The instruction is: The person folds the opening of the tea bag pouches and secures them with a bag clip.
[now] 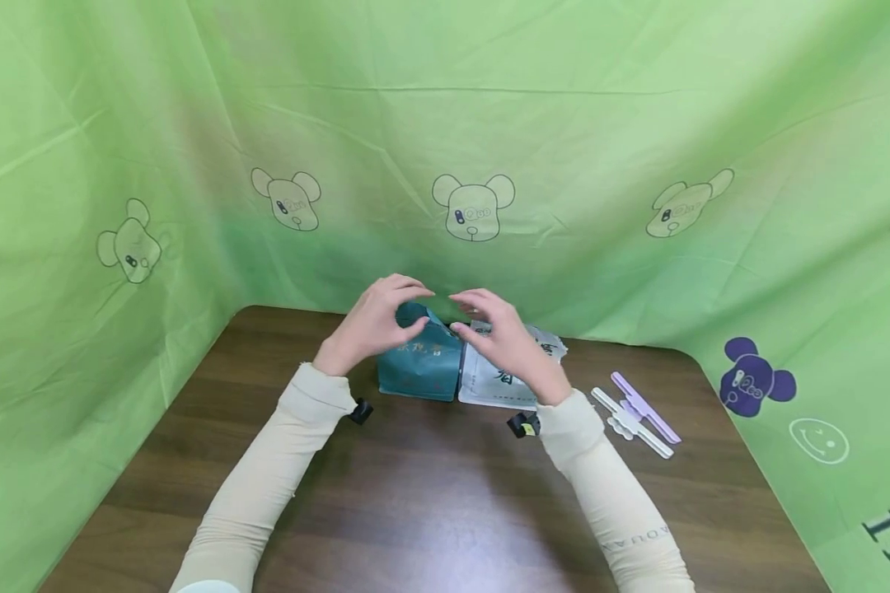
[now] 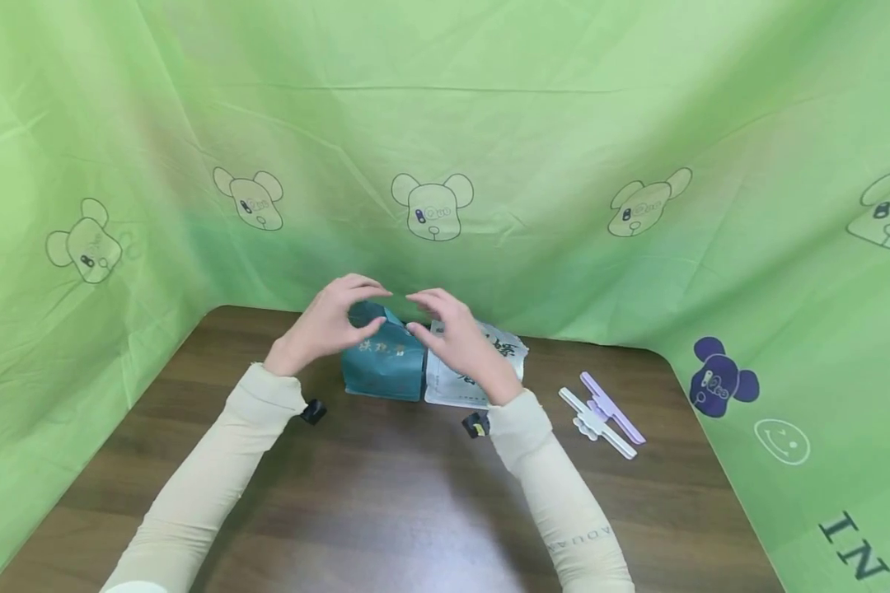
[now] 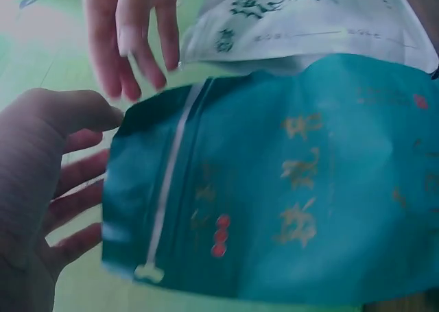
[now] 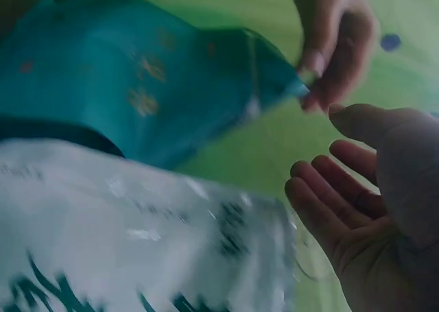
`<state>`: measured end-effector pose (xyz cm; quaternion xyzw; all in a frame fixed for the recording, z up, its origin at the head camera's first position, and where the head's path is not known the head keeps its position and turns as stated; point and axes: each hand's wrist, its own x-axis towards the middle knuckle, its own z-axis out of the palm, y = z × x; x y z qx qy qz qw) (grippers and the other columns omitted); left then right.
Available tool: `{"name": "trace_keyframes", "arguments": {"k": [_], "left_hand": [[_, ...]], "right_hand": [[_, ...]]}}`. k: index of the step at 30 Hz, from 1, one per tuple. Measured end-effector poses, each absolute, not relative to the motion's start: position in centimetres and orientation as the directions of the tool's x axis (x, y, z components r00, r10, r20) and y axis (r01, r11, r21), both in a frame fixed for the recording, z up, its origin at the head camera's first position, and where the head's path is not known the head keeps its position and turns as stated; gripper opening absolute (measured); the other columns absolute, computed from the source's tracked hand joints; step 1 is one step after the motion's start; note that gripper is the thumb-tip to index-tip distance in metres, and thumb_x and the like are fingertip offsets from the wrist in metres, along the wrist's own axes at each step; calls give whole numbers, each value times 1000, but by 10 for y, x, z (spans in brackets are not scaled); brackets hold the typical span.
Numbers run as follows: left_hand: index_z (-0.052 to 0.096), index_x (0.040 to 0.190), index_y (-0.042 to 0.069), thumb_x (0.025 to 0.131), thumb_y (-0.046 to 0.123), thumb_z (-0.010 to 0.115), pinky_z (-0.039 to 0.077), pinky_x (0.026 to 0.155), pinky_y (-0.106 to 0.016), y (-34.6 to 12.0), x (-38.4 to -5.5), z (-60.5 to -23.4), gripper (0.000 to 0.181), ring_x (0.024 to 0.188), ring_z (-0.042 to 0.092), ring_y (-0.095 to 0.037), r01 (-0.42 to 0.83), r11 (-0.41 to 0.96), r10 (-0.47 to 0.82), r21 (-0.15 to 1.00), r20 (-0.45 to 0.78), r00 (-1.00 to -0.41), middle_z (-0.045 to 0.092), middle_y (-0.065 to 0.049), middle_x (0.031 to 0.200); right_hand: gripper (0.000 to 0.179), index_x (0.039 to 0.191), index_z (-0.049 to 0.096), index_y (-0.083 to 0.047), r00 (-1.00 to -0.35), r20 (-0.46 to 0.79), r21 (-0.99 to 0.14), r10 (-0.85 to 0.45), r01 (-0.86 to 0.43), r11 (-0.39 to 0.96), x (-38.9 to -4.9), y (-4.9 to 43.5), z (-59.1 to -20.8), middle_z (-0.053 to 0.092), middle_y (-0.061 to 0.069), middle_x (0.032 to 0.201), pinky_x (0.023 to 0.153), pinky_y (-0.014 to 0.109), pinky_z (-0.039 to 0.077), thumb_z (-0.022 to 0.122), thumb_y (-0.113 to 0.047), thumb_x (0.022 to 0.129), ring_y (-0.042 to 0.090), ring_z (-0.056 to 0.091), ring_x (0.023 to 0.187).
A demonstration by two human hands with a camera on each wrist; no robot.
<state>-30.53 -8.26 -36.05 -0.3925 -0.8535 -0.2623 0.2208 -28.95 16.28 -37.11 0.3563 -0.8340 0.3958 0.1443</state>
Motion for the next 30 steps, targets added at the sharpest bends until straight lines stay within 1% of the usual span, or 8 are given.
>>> {"name": "trace_keyframes", "arguments": {"k": [3, 6, 9, 14, 18, 21, 30], "left_hand": [[75, 117, 7, 88, 19, 79, 48, 100, -44, -76, -303, -366, 31, 111, 64, -25, 793, 568, 582, 221, 573, -577, 71, -8, 116], [76, 112, 8, 87, 19, 82, 48, 95, -40, -72, -303, -373, 29, 106, 65, -22, 791, 579, 595, 196, 562, -575, 73, -5, 110], [77, 109, 9, 84, 17, 85, 47, 89, -38, -71, -303, -378, 27, 101, 67, -21, 788, 586, 597, 189, 556, -578, 74, -3, 106], [77, 102, 10, 83, 15, 86, 45, 83, -36, -70, -303, -383, 21, 95, 68, -20, 777, 612, 592, 147, 566, -573, 76, -2, 99], [76, 98, 9, 85, 15, 84, 46, 80, -35, -70, -302, -384, 17, 90, 67, -20, 763, 639, 585, 102, 579, -568, 75, -2, 95], [75, 98, 9, 86, 15, 83, 46, 78, -35, -70, -301, -385, 16, 88, 66, -20, 759, 646, 580, 84, 592, -560, 74, -3, 94], [75, 98, 8, 89, 15, 81, 46, 78, -34, -68, -303, -388, 13, 88, 66, -20, 768, 636, 571, 79, 621, -537, 74, -3, 94]], "right_hand": [[38, 129, 62, 6, -724, 465, -577, -509, -684, 447, -289, 150, -379, 62, 21, 124, 93, 43, 56, 72, -4, 93, 35, 66, 110], [34, 122, 63, 7, -735, 434, -574, -520, -671, 468, -288, 141, -387, 63, 21, 117, 90, 38, 58, 74, 0, 91, 33, 69, 105], [29, 114, 64, 7, -738, 444, -565, -507, -670, 481, -289, 137, -392, 65, 20, 109, 86, 35, 59, 75, 5, 88, 31, 71, 98], [27, 108, 66, 5, -725, 495, -523, -479, -689, 502, -291, 135, -398, 68, 18, 103, 83, 34, 59, 77, 9, 84, 29, 71, 93], [22, 105, 66, 3, -719, 520, -485, -461, -693, 534, -292, 134, -401, 69, 16, 100, 81, 34, 59, 75, 10, 86, 27, 71, 92], [20, 105, 67, 2, -712, 539, -462, -451, -697, 549, -291, 134, -402, 69, 15, 99, 79, 36, 59, 73, 10, 87, 26, 70, 90], [14, 103, 68, 2, -704, 568, -470, -427, -703, 534, -292, 135, -404, 69, 15, 97, 77, 36, 58, 68, 9, 91, 26, 69, 88]]}}
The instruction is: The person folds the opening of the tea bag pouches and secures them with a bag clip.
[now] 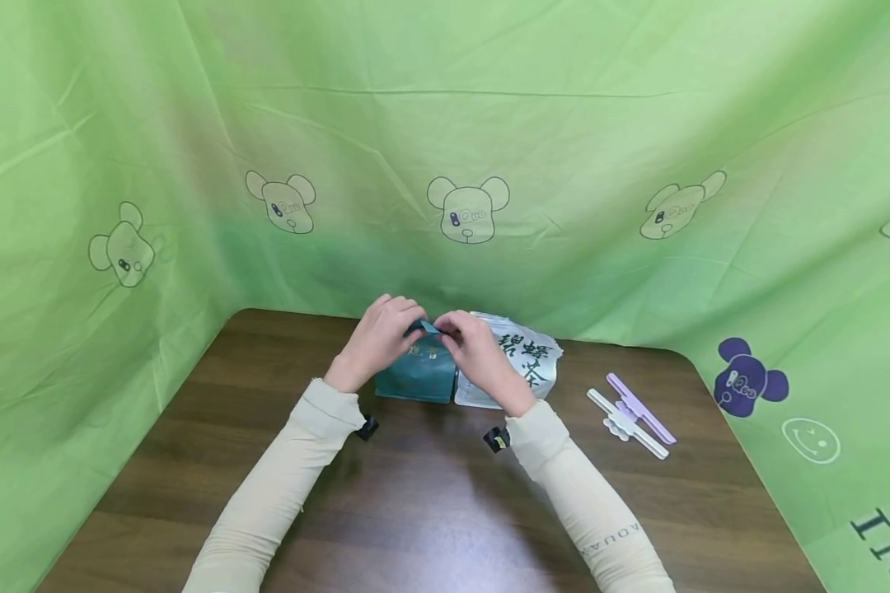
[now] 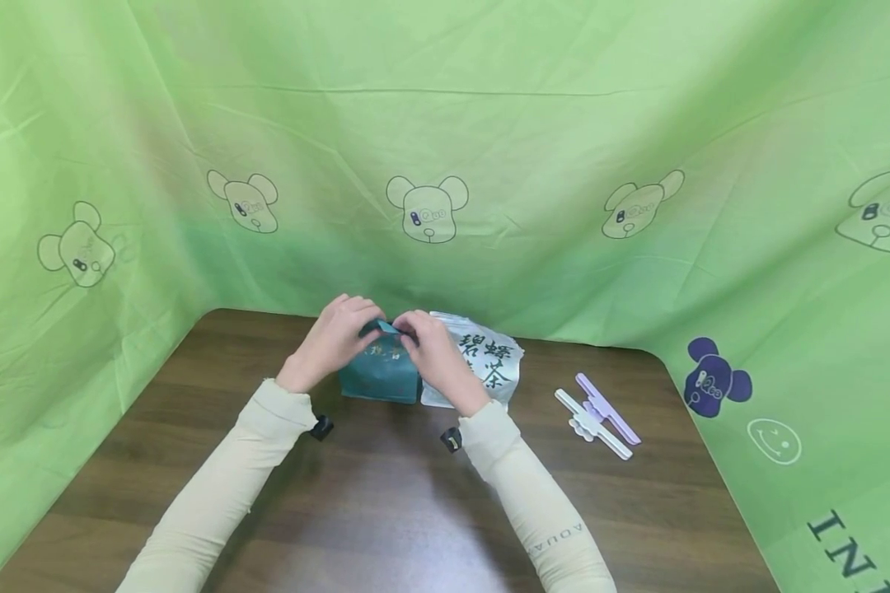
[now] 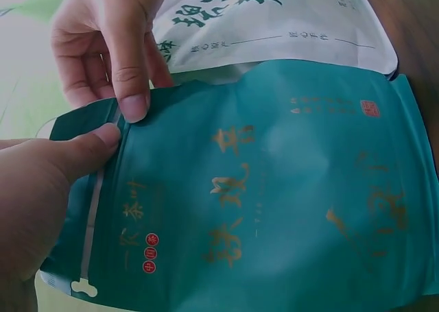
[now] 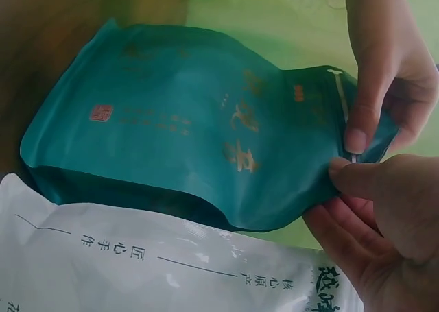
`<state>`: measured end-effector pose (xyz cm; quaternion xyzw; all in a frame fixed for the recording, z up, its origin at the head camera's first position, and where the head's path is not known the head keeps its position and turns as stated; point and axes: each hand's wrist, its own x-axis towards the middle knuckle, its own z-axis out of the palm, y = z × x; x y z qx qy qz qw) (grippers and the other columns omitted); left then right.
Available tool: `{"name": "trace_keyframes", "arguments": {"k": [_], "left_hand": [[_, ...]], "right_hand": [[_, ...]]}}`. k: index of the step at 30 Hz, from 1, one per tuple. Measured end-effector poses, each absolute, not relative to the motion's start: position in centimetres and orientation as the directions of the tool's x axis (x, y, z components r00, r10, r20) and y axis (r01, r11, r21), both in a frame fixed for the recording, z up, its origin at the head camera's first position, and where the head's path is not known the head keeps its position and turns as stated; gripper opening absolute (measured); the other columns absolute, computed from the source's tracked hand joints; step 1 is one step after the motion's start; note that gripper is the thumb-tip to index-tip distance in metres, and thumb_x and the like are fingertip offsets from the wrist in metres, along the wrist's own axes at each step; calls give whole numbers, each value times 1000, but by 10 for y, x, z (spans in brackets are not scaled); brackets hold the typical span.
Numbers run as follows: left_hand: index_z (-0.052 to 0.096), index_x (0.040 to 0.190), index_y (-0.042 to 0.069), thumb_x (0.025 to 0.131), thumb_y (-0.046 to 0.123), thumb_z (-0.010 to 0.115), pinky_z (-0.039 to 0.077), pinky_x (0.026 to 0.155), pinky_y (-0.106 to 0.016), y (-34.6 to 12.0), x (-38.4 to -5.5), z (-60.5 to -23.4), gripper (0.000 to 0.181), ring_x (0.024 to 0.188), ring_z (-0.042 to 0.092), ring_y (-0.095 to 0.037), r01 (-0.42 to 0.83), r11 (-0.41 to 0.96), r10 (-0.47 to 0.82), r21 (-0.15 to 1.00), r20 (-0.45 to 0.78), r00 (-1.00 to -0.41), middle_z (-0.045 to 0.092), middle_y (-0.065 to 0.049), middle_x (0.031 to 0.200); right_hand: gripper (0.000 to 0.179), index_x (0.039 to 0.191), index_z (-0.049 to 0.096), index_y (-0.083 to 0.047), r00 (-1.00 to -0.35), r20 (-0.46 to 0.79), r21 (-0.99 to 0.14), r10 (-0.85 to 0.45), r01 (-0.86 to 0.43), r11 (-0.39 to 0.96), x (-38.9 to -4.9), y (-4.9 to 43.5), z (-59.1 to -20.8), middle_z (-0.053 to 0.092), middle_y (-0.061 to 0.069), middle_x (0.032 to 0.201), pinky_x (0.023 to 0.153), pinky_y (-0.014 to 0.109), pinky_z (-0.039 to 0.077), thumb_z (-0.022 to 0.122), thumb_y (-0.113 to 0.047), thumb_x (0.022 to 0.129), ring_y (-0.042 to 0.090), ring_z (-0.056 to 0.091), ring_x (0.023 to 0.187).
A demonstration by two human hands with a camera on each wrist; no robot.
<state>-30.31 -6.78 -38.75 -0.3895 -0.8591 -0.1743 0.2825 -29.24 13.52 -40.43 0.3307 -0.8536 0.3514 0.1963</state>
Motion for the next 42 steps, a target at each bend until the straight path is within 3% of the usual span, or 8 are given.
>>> {"name": "trace_keyframes", "arguments": {"k": [13, 23, 33, 42], "left_hand": [[75, 98, 7, 86, 9, 82, 48, 80, -34, -75, -290, -385, 14, 88, 65, -19, 778, 613, 556, 137, 624, -548, 73, -3, 95], [73, 96, 8, 83, 8, 84, 48, 76, -31, -72, -264, -384, 17, 84, 63, -17, 817, 568, 575, 97, 664, -478, 71, -1, 92], [72, 98, 11, 83, 8, 84, 44, 73, -31, -57, -249, -393, 20, 85, 63, -18, 791, 611, 560, -26, 721, -408, 70, 0, 93], [73, 98, 12, 83, 11, 84, 43, 76, -33, -49, -245, -400, 19, 86, 62, -18, 779, 625, 544, -42, 739, -397, 67, 1, 92]], "right_hand": [[14, 103, 70, 1, -694, 563, -502, -449, -719, 481, -284, 133, -399, 71, 13, 98, 76, 32, 59, 68, 9, 92, 23, 71, 87], [15, 100, 74, -2, -690, 579, -519, -434, -723, 457, -254, 140, -396, 73, 10, 95, 74, 29, 60, 71, 9, 89, 20, 71, 85], [20, 99, 73, 2, -553, 715, -339, -428, -809, 481, -241, 147, -413, 71, 12, 92, 70, 27, 59, 74, 13, 83, 21, 69, 81], [21, 98, 72, 3, -496, 764, -298, -412, -838, 457, -239, 150, -417, 71, 12, 90, 70, 26, 59, 78, 13, 80, 22, 71, 79]]}}
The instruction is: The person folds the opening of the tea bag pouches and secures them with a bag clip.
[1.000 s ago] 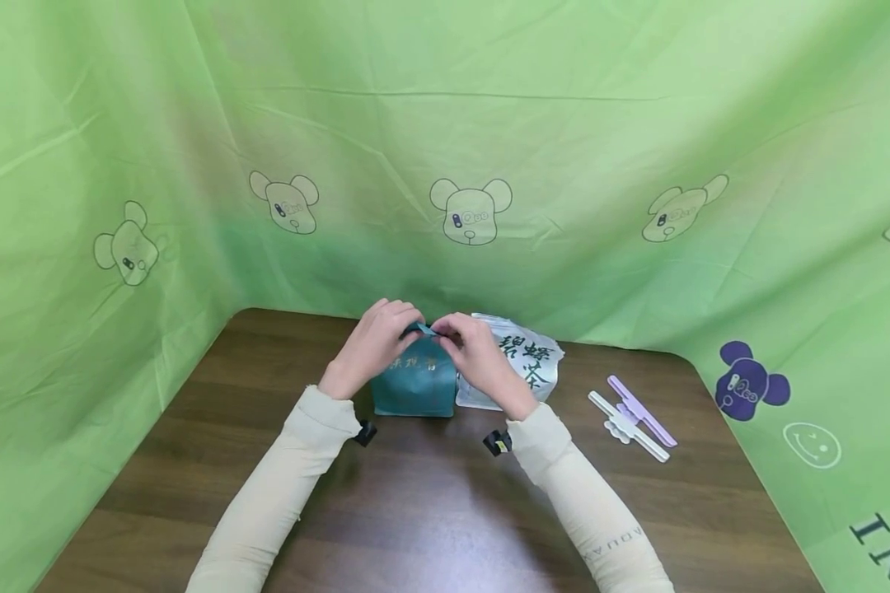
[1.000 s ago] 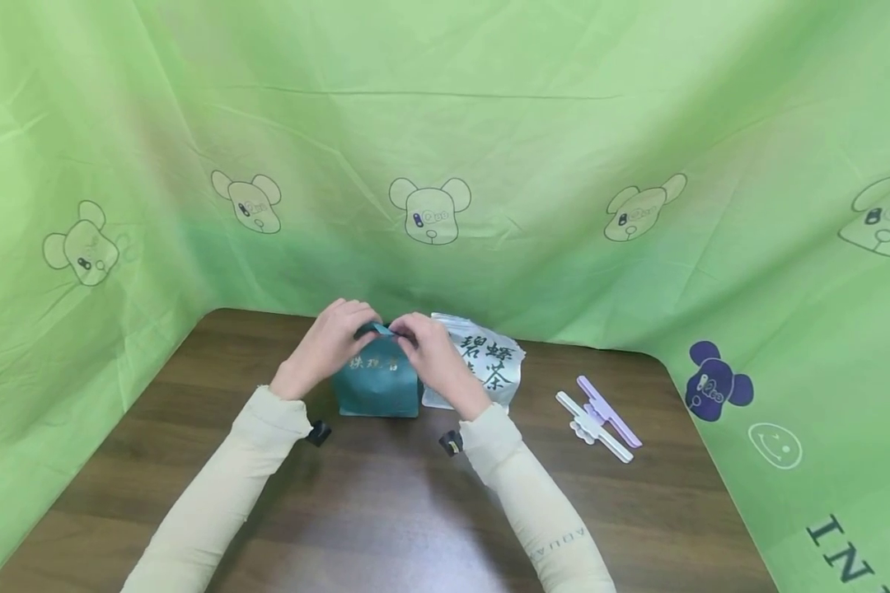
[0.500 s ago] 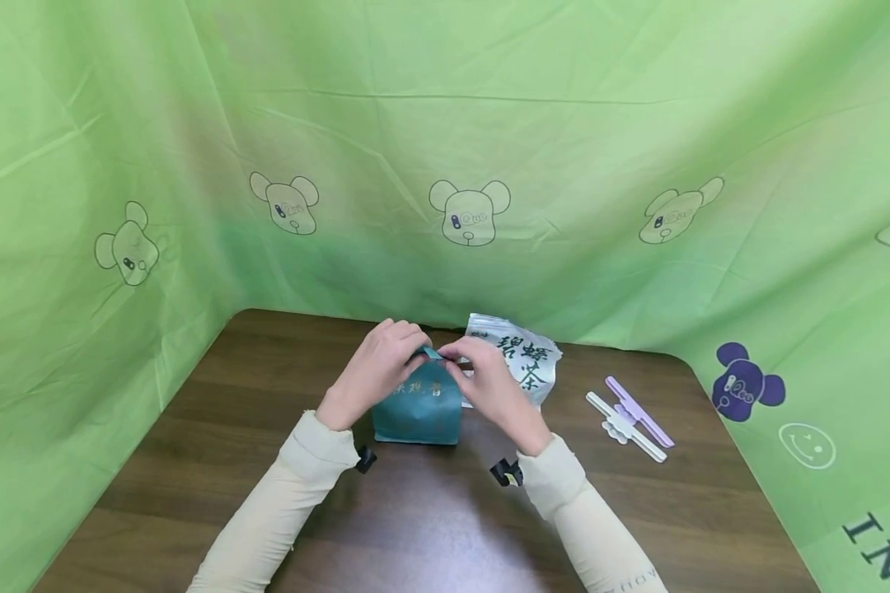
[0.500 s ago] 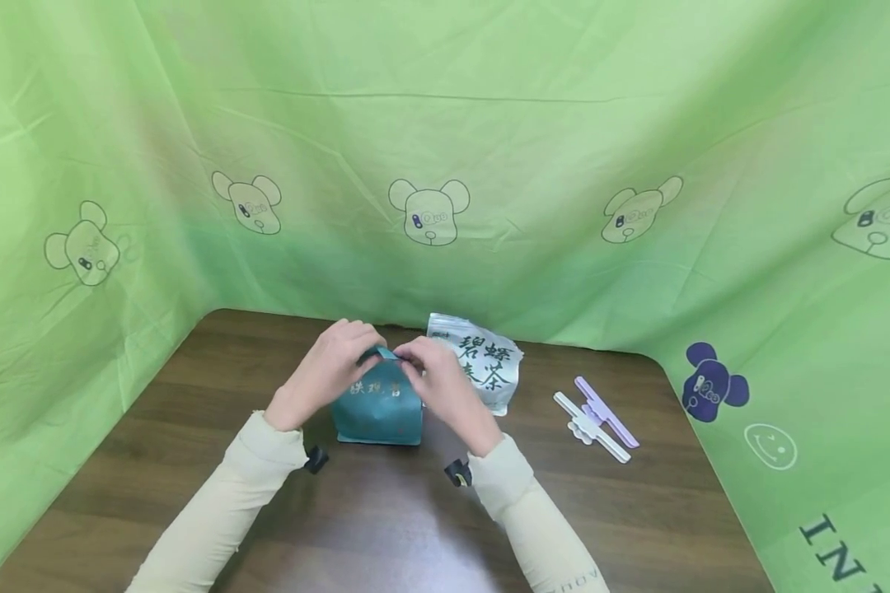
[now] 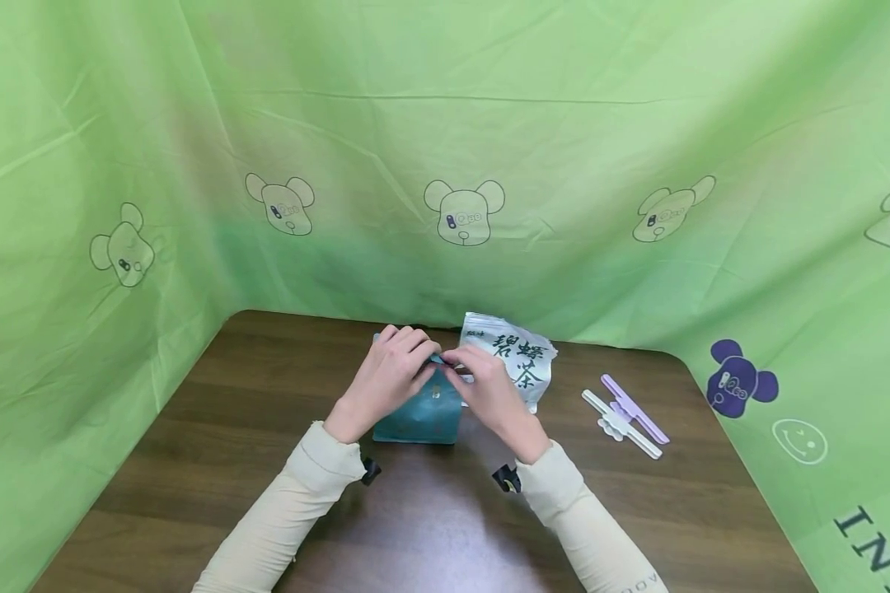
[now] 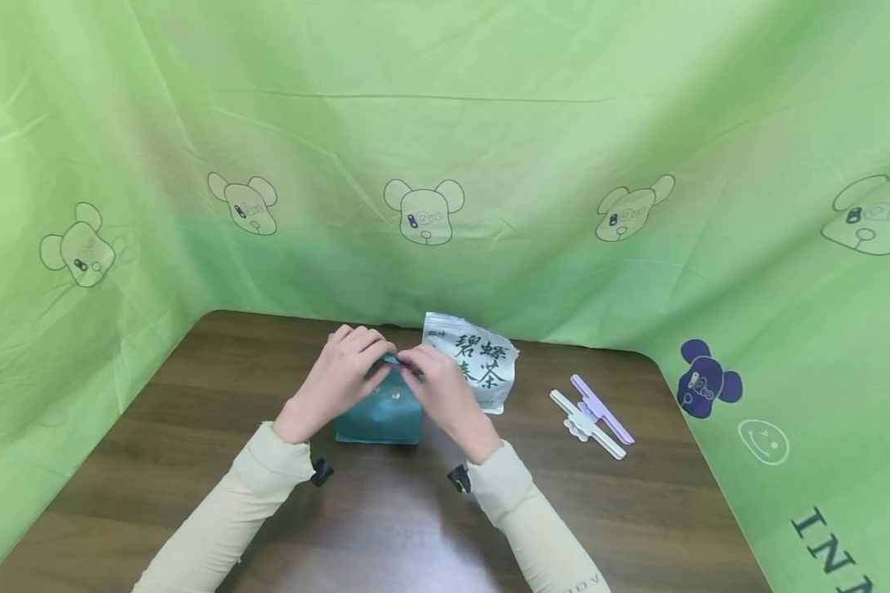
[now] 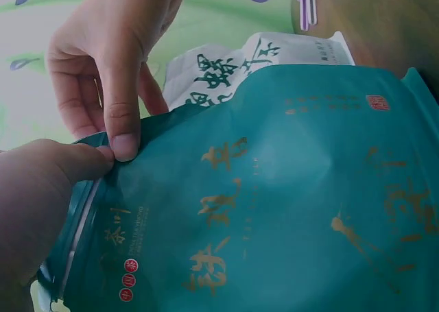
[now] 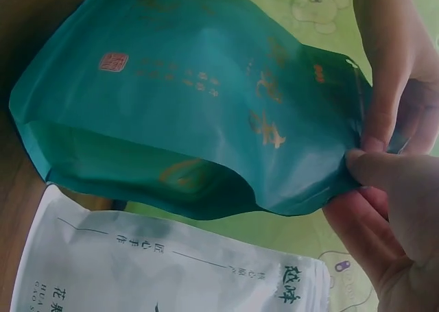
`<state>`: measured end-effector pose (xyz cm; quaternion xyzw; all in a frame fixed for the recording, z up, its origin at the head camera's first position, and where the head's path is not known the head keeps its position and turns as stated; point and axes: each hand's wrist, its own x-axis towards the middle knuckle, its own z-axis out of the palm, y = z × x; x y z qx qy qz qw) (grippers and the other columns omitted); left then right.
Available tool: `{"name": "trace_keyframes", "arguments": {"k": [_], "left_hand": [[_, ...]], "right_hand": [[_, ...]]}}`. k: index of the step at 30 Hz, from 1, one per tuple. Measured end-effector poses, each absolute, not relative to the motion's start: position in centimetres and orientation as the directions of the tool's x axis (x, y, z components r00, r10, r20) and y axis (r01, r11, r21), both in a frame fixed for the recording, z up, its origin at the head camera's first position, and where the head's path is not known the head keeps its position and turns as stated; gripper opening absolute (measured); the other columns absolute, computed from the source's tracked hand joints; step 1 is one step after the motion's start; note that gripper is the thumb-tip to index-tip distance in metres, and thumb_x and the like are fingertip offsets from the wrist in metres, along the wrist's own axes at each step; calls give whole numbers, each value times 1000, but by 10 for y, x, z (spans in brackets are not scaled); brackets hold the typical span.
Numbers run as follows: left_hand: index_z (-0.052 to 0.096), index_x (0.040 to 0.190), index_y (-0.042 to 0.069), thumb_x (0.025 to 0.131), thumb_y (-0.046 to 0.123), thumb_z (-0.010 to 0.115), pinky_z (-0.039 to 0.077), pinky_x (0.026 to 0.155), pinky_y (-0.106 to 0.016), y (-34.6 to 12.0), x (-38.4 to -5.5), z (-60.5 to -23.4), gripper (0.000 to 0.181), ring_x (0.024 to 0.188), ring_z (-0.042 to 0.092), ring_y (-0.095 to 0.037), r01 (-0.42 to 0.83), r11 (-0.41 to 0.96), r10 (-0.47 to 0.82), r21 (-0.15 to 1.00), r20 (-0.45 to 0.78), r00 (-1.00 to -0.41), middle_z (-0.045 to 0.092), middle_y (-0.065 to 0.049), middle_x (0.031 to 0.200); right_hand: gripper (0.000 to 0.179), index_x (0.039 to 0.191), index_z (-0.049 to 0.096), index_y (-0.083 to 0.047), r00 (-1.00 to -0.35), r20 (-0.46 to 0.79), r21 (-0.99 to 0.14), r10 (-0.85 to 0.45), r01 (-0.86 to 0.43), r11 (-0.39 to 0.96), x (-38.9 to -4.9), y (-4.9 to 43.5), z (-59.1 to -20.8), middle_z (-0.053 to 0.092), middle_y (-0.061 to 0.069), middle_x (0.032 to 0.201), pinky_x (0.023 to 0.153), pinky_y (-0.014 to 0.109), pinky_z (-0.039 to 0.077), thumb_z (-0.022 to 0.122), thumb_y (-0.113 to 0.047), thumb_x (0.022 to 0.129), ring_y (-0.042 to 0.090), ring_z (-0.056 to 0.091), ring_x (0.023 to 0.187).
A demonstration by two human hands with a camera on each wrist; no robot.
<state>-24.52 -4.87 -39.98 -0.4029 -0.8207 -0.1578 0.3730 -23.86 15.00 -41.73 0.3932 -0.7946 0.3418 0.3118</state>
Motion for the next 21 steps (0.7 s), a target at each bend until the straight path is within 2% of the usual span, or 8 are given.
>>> {"name": "trace_keyframes", "arguments": {"k": [4, 9, 17, 21], "left_hand": [[72, 97, 13, 85, 16, 84, 42, 76, -33, -47, -247, -401, 17, 85, 61, -18, 785, 618, 550, -37, 733, -399, 66, 1, 91], [71, 95, 15, 86, 16, 83, 41, 76, -33, -45, -247, -401, 15, 83, 60, -18, 778, 627, 556, -40, 723, -411, 64, 2, 89], [73, 94, 17, 89, 19, 80, 41, 80, -34, -41, -246, -399, 9, 88, 58, -20, 780, 623, 596, -54, 679, -429, 63, 0, 95], [72, 93, 17, 90, 20, 79, 40, 80, -34, -40, -245, -399, 8, 88, 57, -20, 777, 628, 602, -53, 666, -441, 62, 1, 94]], "right_hand": [[22, 97, 73, 3, -516, 749, -327, -416, -834, 445, -240, 152, -419, 71, 12, 87, 68, 25, 59, 81, 11, 78, 21, 71, 75], [20, 96, 73, 3, -582, 692, -407, -427, -803, 435, -243, 157, -421, 71, 12, 86, 69, 24, 59, 80, 10, 80, 21, 72, 75], [10, 93, 71, 2, -668, 590, -515, -454, -744, 426, -243, 162, -416, 71, 15, 88, 73, 34, 61, 73, 10, 87, 24, 70, 79], [11, 91, 71, 0, -680, 555, -556, -479, -732, 395, -244, 164, -413, 71, 11, 88, 74, 38, 61, 70, 10, 89, 23, 70, 81]]}}
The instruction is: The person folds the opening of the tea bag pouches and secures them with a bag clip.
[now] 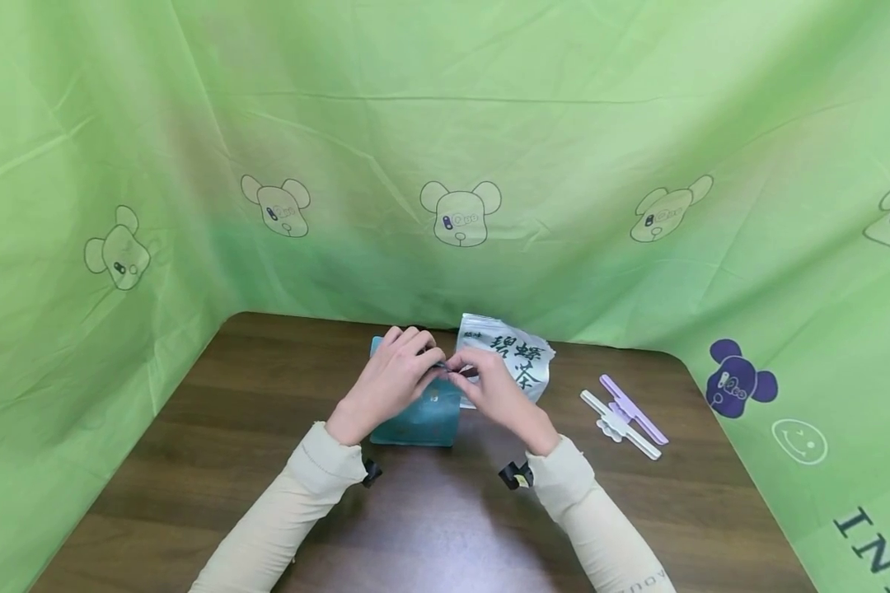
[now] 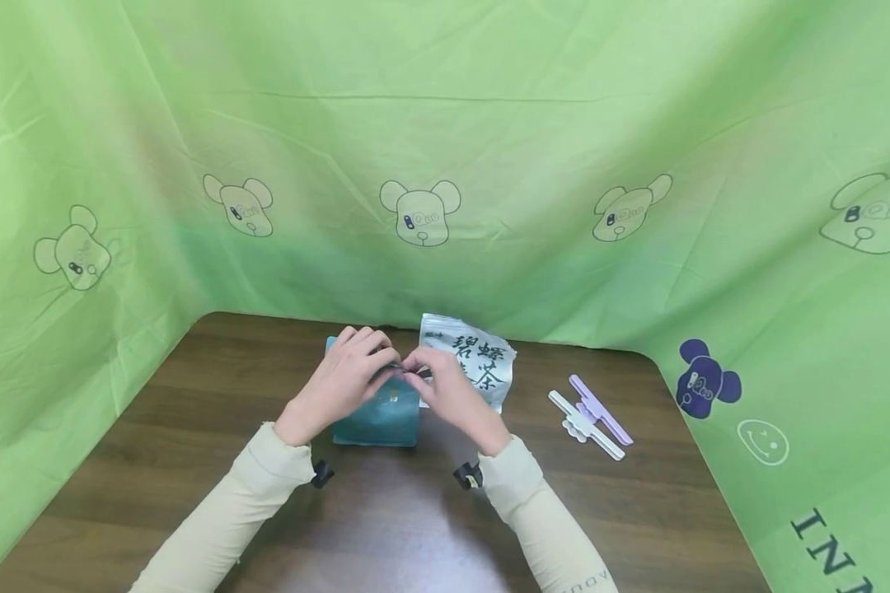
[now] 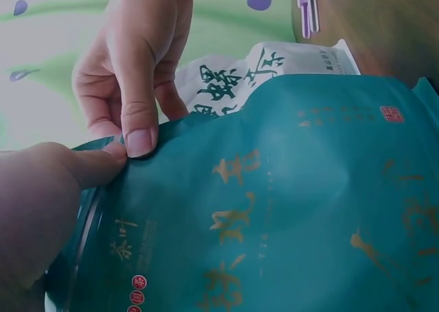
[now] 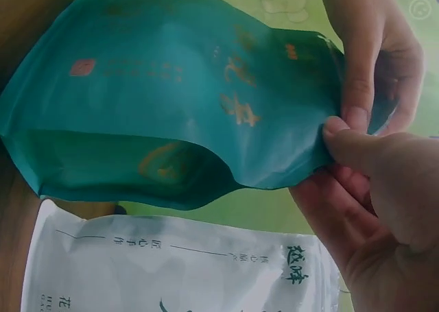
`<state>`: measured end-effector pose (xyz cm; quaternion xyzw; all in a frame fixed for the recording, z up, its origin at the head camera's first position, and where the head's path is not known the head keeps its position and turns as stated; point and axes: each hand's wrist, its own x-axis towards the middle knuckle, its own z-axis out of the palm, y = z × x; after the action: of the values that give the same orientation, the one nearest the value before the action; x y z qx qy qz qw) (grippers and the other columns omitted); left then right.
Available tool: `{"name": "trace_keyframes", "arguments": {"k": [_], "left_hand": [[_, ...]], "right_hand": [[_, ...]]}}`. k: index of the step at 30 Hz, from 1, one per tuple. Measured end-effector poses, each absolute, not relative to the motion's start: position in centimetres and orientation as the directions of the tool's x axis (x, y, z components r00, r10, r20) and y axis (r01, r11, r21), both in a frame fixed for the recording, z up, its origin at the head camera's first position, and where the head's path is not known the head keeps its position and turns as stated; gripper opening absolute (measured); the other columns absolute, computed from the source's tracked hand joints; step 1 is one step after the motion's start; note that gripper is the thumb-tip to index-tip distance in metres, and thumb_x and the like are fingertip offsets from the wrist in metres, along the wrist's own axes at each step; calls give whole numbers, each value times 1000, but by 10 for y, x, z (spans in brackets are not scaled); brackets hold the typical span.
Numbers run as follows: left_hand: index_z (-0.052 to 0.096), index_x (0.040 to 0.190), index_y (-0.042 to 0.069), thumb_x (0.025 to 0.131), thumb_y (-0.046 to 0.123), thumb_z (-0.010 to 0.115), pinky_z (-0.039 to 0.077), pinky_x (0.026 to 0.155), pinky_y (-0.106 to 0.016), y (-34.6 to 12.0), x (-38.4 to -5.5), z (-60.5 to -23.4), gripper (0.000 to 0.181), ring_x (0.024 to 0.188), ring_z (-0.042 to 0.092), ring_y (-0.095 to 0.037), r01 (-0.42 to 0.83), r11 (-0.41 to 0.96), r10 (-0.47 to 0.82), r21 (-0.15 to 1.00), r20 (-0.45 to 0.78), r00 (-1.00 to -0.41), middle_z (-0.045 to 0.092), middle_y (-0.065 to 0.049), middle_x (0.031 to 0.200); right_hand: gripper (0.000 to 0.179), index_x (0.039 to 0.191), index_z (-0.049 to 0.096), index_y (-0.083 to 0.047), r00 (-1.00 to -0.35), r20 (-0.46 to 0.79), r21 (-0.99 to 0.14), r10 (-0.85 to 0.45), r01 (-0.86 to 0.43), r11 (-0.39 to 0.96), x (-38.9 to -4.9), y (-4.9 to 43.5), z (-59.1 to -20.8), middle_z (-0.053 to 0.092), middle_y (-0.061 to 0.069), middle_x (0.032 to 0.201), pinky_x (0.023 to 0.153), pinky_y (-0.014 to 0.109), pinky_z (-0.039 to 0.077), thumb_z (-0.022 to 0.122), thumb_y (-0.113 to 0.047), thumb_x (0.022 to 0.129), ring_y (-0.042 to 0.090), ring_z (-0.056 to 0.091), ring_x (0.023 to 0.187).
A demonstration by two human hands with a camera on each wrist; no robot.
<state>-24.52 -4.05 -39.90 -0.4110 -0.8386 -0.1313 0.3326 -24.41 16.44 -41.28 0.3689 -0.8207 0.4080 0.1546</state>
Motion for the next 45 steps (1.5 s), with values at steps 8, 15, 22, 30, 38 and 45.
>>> {"name": "trace_keyframes", "arguments": {"k": [8, 15, 22, 30, 38, 45], "left_hand": [[67, 92, 17, 92, 24, 77, 38, 78, -33, -42, -244, -396, 12, 87, 53, -20, 772, 635, 621, -28, 612, -489, 59, 1, 94], [65, 92, 16, 93, 26, 76, 38, 79, -33, -42, -241, -393, 15, 89, 54, -20, 750, 661, 630, -18, 556, -542, 58, 1, 95], [64, 93, 14, 95, 27, 73, 38, 78, -33, -41, -239, -389, 17, 88, 52, -20, 724, 690, 614, 8, 523, -591, 58, 0, 93], [64, 95, 15, 95, 28, 72, 38, 78, -33, -42, -241, -387, 16, 87, 52, -20, 731, 681, 617, 41, 506, -603, 58, 1, 92], [64, 95, 16, 94, 27, 74, 36, 78, -32, -44, -241, -387, 15, 87, 51, -19, 733, 678, 620, 58, 490, -613, 58, 2, 93], [65, 95, 16, 94, 26, 74, 37, 79, -33, -44, -242, -387, 14, 88, 51, -18, 746, 662, 619, 69, 512, -596, 59, 2, 94]], "right_hand": [[12, 89, 72, -5, -641, 539, -575, -547, -754, 317, -250, 169, -410, 71, 6, 89, 75, 39, 60, 71, 8, 89, 21, 69, 83], [11, 91, 76, -4, -645, 534, -606, -546, -743, 284, -252, 171, -412, 72, 10, 88, 71, 36, 61, 75, 7, 86, 21, 72, 81], [7, 89, 76, -4, -694, 564, -633, -448, -711, 305, -251, 167, -418, 74, 8, 86, 68, 33, 61, 81, 0, 84, 19, 73, 79], [11, 94, 79, -3, -623, 620, -570, -477, -776, 272, -251, 168, -418, 75, 10, 87, 68, 32, 60, 75, 5, 87, 16, 70, 76], [15, 90, 77, 7, -582, 659, -540, -477, -807, 239, -248, 165, -415, 72, 17, 82, 62, 27, 57, 76, 17, 79, 25, 67, 67], [14, 94, 74, 11, -620, 594, -593, -512, -768, 242, -231, 163, -393, 70, 23, 85, 63, 37, 60, 71, 19, 83, 31, 67, 70]]}}
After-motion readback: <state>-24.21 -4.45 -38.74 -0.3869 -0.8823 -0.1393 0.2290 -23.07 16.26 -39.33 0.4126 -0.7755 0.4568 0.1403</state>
